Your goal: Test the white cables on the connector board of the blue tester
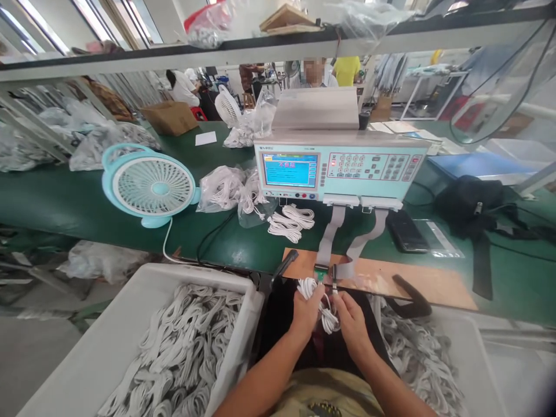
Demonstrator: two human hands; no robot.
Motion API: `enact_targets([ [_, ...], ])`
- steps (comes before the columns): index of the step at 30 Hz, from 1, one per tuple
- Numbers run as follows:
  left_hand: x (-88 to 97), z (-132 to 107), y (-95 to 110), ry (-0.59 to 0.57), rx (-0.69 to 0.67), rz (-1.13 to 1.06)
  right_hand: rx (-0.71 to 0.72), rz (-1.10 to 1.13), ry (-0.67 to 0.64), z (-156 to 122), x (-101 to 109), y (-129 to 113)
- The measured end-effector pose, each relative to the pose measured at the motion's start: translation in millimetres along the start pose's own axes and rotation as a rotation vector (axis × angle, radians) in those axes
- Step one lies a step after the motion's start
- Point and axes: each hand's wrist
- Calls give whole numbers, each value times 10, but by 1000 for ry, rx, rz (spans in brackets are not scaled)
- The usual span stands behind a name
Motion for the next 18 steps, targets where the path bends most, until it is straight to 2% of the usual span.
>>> enact_targets([
  [10,44,21,0,18,-15,35,27,42,-22,44,3,-3],
  [18,47,21,-9,-34,12,-18,-191,263,-32,56,-39,-92],
])
Point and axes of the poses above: each hand's wrist, its own z-axis towards the middle knuckle, its own x-axis out of the back of the hand, y = z × x, and after that the axes turned 11 degrees about -x, right-handed
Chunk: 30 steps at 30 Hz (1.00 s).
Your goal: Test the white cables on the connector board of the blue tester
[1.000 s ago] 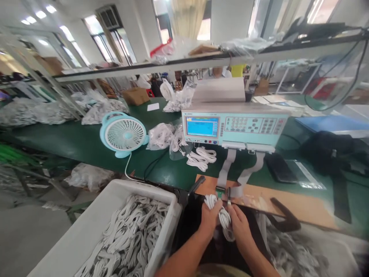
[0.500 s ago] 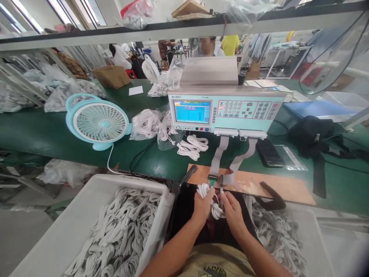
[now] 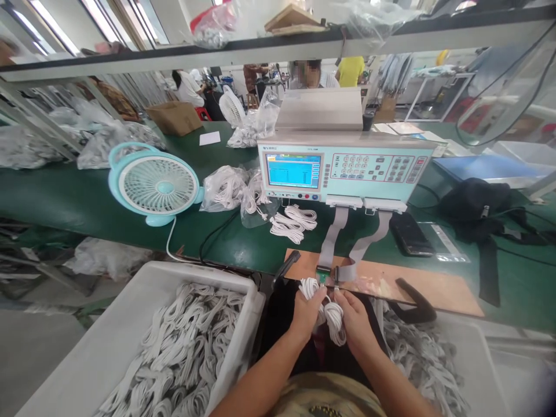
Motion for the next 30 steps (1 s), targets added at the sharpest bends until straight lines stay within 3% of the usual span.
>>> enact_targets([
  [5,-18,-13,-2,17,47,-51,-38,-64,7,50,84,2],
  [20,-34,-31,136,5,-8,-44,-104,-150,37,275,283,117],
  [25,-66,-26,167,-8,-19,-78,-101,-138,-21,232,237,83],
  [30,-73,-13,74,26,10,-43,-37,-129,78,124,121,34],
])
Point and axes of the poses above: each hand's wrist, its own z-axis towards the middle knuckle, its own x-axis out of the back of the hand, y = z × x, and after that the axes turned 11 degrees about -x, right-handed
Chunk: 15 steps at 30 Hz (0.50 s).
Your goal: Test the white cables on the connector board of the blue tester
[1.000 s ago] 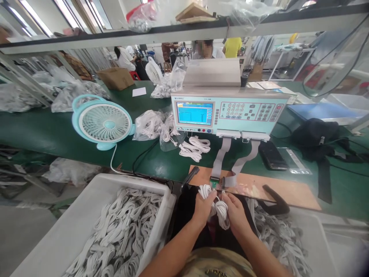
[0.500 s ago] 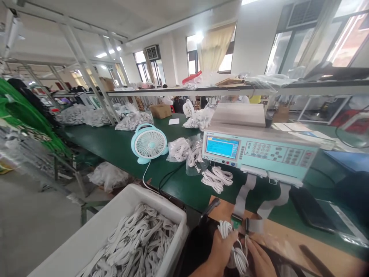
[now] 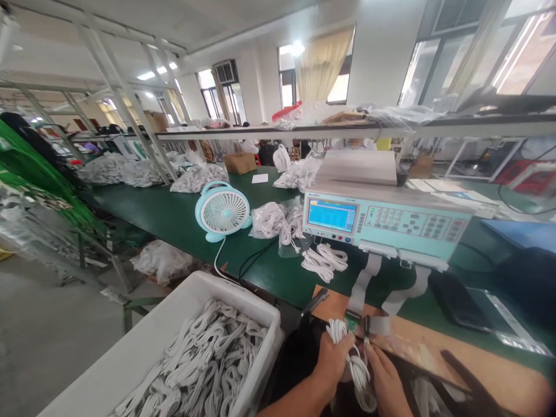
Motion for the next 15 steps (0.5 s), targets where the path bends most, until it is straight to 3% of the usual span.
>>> enact_targets([
  [3,18,-59,-14,0,-23,22,82,-49,27,-56,-41,-20],
  [7,41,-125,74,-96,-24,67,174,-104,-6,-92,-68,-8],
  [15,197,-177,134,-185,70,146,164,-155,-28,-174,-66,-45],
])
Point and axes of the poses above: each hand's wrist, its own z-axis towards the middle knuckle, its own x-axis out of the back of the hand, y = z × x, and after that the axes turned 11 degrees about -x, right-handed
